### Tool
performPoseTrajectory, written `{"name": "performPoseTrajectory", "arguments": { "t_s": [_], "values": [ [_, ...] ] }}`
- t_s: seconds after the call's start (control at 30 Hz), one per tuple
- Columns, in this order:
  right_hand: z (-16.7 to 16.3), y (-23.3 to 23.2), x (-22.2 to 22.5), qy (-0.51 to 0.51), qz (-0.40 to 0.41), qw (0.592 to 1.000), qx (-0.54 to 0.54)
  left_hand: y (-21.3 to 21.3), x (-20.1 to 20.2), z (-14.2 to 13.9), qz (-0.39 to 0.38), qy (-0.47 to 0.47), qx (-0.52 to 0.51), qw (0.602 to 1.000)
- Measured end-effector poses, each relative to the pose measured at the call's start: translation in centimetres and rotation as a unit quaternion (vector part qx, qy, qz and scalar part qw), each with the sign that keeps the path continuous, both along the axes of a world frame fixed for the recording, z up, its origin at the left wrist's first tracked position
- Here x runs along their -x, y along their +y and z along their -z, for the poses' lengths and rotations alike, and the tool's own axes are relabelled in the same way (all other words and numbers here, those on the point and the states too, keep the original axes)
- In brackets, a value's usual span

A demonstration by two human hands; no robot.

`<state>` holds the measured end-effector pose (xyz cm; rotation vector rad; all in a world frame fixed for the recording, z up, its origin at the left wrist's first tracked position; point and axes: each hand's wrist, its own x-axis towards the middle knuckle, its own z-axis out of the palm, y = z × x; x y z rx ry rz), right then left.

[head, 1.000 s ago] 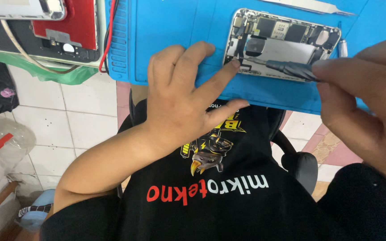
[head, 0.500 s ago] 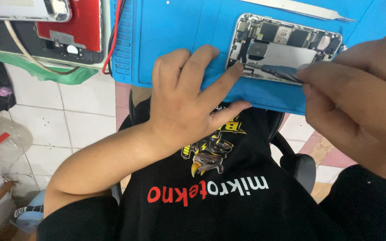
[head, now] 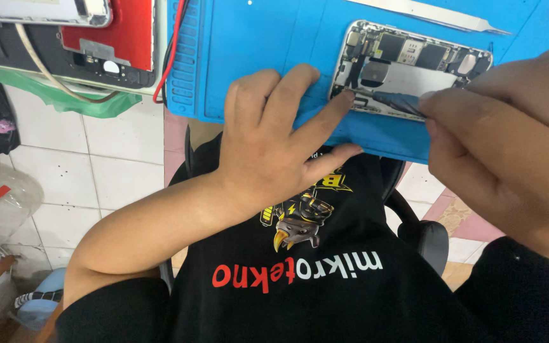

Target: The person repairs a disassembled smartphone on a blue repair mat, using a precision screwdriver to unscrew and re-tighten screws on the phone chassis. They handle small screws and components by hand, reposition the phone, and continue driving screws at different points around the frame.

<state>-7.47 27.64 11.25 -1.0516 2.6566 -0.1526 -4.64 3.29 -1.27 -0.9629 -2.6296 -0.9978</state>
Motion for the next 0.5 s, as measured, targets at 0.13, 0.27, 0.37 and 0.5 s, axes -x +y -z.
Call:
{"name": "performPoseTrajectory", "arguments": {
  "t_s": [0.13,0.27,0.37,0.5],
  "values": [
    [-0.3,-0.5,0.0,0.009,-0.021,0.999,-0.026,-0.1,-0.1,0.0,-0.006,0.001,-0.005,1.000],
    [-1.1,-1.5,0.7,0.034,-0.073,0.996,-0.044,0.0,-0.2,-0.1,-0.009,-0.002,-0.014,1.000],
    [-2.0,-2.6,1.0,0.093,-0.136,0.978,-0.125,0.0,-0.2,-0.1,-0.008,-0.005,-0.014,1.000],
    [-1.7,-3.7,0.8,0.079,-0.119,0.959,-0.246,-0.1,-0.3,0.1,-0.006,0.000,-0.016,1.000]
  ]
}}
